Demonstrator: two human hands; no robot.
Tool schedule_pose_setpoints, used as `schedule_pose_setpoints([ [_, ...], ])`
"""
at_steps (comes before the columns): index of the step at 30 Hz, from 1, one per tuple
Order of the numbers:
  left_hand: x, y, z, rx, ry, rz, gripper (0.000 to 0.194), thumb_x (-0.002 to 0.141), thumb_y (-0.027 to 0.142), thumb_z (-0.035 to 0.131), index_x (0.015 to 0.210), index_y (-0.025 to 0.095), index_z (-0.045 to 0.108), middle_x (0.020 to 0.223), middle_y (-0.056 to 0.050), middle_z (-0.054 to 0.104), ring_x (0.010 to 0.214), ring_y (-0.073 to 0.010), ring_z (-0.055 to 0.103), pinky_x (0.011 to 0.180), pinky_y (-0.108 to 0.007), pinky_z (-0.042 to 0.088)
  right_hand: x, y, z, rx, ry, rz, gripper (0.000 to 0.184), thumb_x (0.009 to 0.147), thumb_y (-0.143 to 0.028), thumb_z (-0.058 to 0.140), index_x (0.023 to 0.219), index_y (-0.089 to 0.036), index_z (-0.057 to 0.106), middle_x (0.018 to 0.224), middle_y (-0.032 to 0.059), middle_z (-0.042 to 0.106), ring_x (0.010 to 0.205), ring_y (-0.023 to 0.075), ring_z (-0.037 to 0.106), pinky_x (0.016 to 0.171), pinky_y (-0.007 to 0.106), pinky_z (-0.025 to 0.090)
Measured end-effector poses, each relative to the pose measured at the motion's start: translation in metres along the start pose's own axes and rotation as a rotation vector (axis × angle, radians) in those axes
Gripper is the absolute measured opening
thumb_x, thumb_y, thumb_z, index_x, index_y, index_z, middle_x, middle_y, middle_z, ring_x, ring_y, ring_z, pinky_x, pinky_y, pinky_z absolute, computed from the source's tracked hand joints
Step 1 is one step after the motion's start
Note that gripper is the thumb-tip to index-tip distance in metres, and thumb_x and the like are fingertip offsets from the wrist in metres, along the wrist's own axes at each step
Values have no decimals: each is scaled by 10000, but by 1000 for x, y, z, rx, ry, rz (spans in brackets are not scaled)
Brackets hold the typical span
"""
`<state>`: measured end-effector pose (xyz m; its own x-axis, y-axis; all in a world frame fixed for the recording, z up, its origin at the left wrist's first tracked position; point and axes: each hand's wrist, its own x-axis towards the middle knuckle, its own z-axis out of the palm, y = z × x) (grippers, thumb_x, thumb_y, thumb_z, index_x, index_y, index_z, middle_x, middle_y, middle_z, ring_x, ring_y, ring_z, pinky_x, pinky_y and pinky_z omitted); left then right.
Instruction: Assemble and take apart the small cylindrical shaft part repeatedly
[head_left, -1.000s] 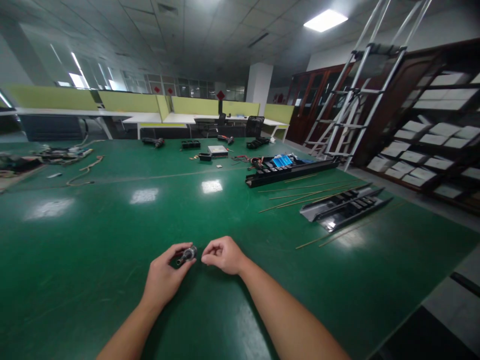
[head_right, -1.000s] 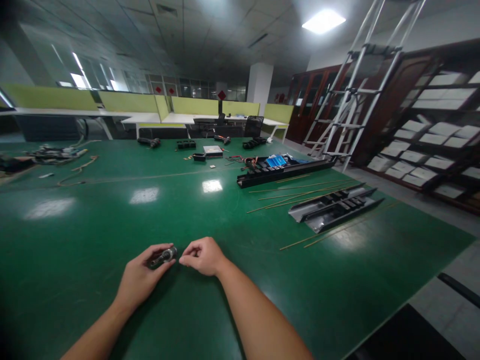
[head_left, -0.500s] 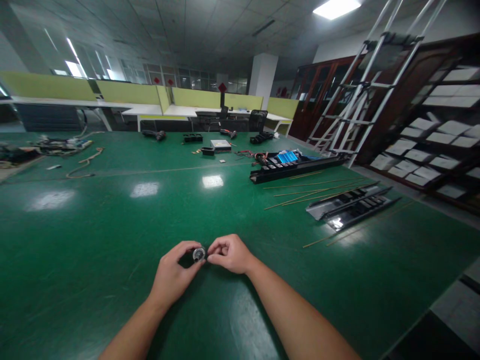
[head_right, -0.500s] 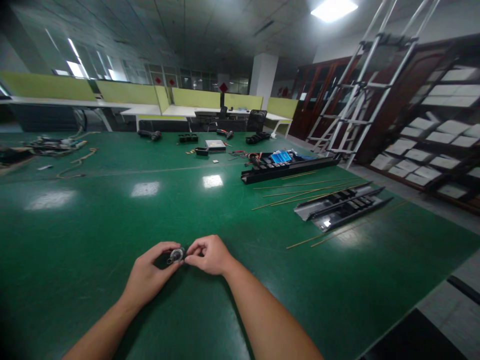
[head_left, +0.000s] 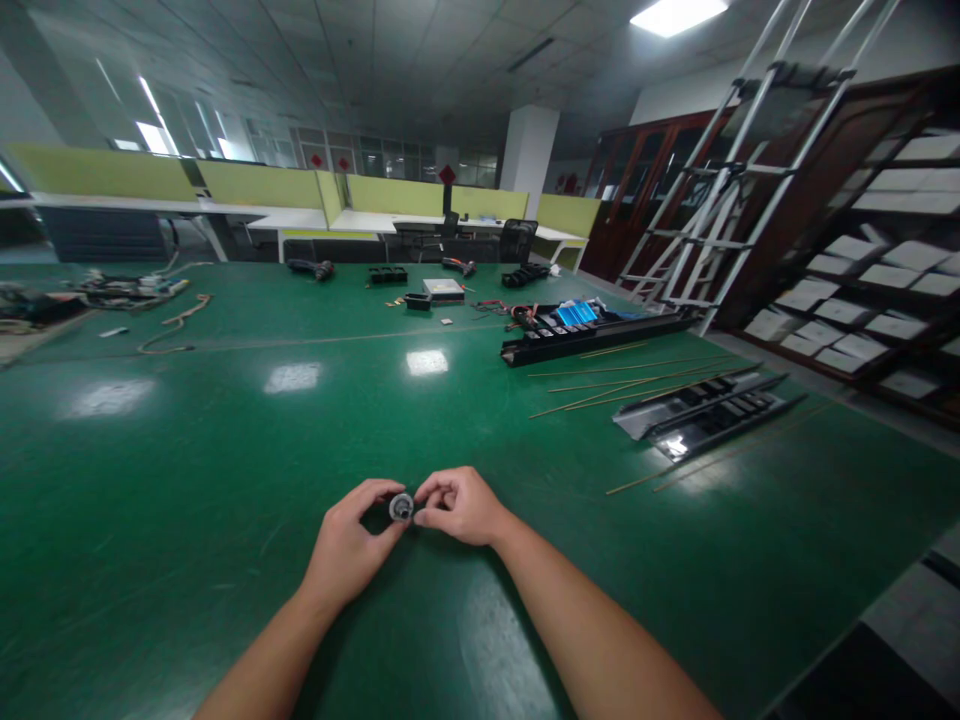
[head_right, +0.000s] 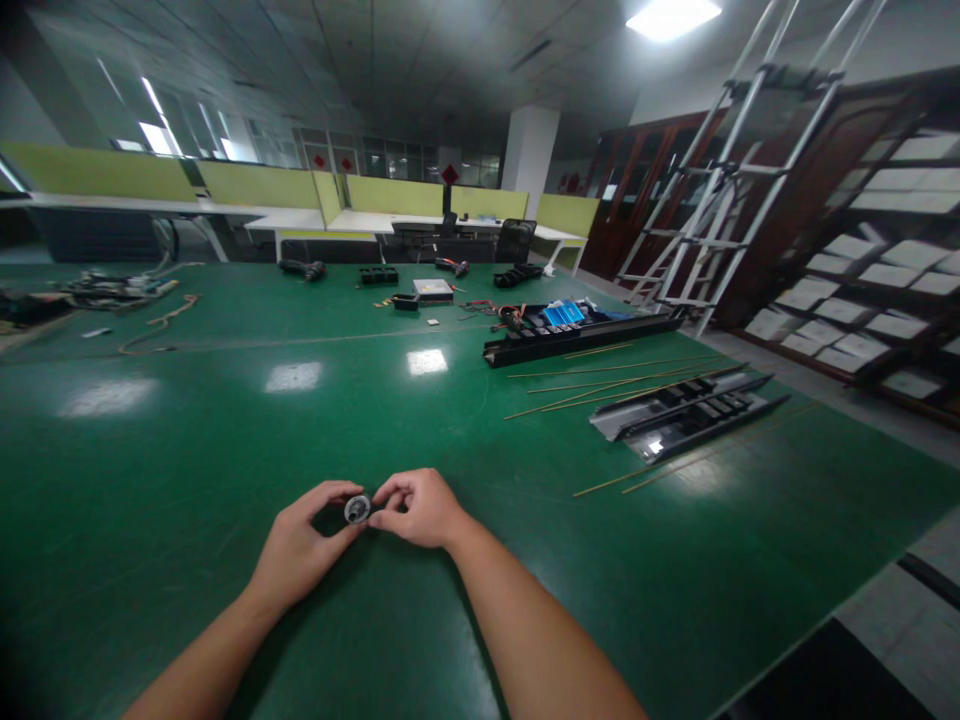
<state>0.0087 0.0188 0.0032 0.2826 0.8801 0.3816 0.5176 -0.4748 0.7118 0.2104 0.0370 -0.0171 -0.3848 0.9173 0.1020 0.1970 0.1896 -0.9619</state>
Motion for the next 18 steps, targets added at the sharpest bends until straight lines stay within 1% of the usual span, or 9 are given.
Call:
schedule_pose_setpoints([
  [4, 1, 2, 0, -11, -12, 7, 191, 811, 283, 677, 995, 238, 645, 1012, -14, 659, 958, -183, 614, 862, -299, 480, 0, 0, 0, 0, -3, -5, 267, 717, -320, 740, 890, -121, 705, 655, 25, 653, 501, 81, 457, 489, 204, 335],
  [11, 0, 2, -1, -22, -16, -11, 209, 801, 292, 700, 996, 241, 648, 992, -1, 662, 926, -167, 615, 830, -283, 481, 0, -4, -1, 23, -3, -13, 279, 695, -316, 764, 867, -107, 700, 632, 14, 632, 479, 67, 425, 464, 193, 298],
  [18, 1, 6, -3, -52, -45, 24, 240, 817, 323, 700, 1045, 262, 660, 1001, -4, 660, 918, -163, 615, 829, -275, 478, 0, 1, 0, -30, 27, -53, 275, 707, -349, 762, 857, -125, 710, 683, 31, 656, 567, 105, 523, 534, 213, 376],
])
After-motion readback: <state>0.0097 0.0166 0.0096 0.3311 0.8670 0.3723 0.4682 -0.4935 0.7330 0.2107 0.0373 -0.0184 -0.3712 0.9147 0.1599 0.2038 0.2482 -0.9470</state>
